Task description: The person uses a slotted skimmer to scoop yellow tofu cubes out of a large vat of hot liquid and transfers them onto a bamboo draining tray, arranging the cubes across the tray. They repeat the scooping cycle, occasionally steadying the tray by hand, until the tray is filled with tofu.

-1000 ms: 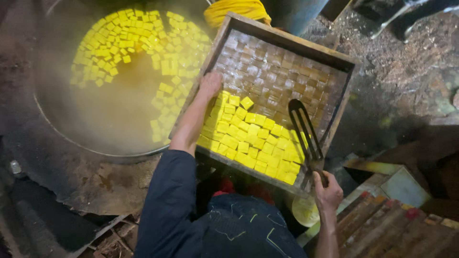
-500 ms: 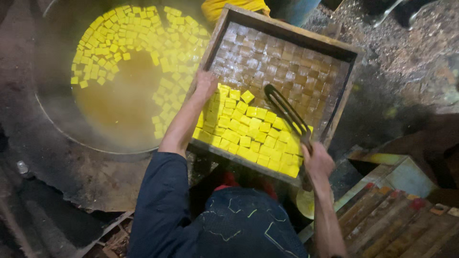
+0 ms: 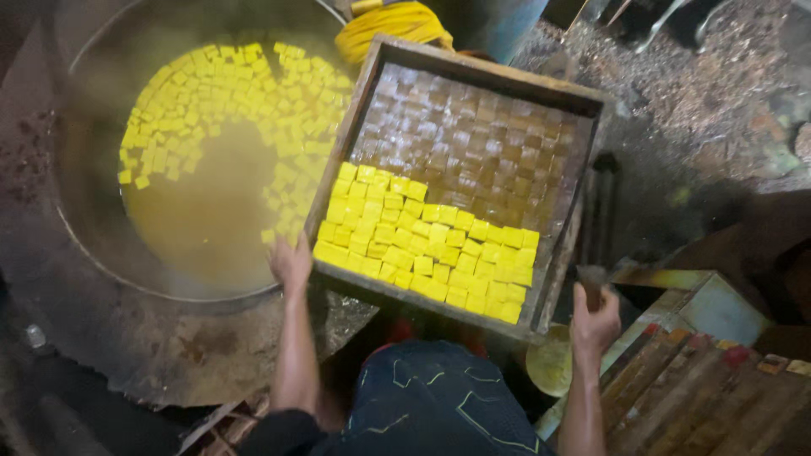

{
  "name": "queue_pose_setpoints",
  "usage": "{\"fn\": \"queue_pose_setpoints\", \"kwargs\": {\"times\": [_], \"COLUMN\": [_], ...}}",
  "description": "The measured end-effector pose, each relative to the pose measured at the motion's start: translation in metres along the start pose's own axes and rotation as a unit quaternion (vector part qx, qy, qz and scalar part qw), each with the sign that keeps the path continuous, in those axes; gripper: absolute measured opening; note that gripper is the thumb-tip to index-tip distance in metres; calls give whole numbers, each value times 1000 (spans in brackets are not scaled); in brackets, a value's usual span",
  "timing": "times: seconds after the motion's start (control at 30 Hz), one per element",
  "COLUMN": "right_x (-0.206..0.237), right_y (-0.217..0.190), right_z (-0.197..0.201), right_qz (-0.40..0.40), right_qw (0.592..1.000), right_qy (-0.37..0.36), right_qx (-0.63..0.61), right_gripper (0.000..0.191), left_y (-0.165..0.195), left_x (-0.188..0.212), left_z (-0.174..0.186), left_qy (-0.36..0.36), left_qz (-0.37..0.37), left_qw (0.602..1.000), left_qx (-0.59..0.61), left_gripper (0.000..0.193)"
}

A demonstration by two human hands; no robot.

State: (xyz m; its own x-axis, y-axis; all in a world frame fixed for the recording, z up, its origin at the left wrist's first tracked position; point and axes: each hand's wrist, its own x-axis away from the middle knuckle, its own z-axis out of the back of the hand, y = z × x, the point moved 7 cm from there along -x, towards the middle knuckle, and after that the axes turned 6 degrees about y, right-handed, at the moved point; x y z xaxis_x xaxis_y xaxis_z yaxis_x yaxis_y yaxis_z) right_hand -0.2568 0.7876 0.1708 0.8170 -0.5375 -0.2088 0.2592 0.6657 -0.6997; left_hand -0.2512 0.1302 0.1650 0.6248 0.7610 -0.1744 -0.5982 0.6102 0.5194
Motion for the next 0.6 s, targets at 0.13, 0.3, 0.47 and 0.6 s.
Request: {"fn": "queue_pose_setpoints", "kwargs": {"times": [0.13,0.3,0.47,0.6], "right_x": [18,33,40,44], "right_y": [51,58,43,25], "right_z": [-18,-49,-49,-58], "right_qz": [-66,-80,-100,-78], "right_qw": [998,993,993,990], "right_qy": [22,8,39,25], "right_qx": [-3,-89,-51,-113], "right_gripper": [43,42,42,42], "left_y": [-49,-36,-3,40], "left_x": [18,14,-10,-60], "left_z": [-34,-37,-27,-26], "left_qy": [-98,-54,-105,-94], "left_qz": [237,281,282,210], "left_qw": [925,927,928,931], "left_qx": [282,243,220,283], "left_gripper": [47,47,53,59]}}
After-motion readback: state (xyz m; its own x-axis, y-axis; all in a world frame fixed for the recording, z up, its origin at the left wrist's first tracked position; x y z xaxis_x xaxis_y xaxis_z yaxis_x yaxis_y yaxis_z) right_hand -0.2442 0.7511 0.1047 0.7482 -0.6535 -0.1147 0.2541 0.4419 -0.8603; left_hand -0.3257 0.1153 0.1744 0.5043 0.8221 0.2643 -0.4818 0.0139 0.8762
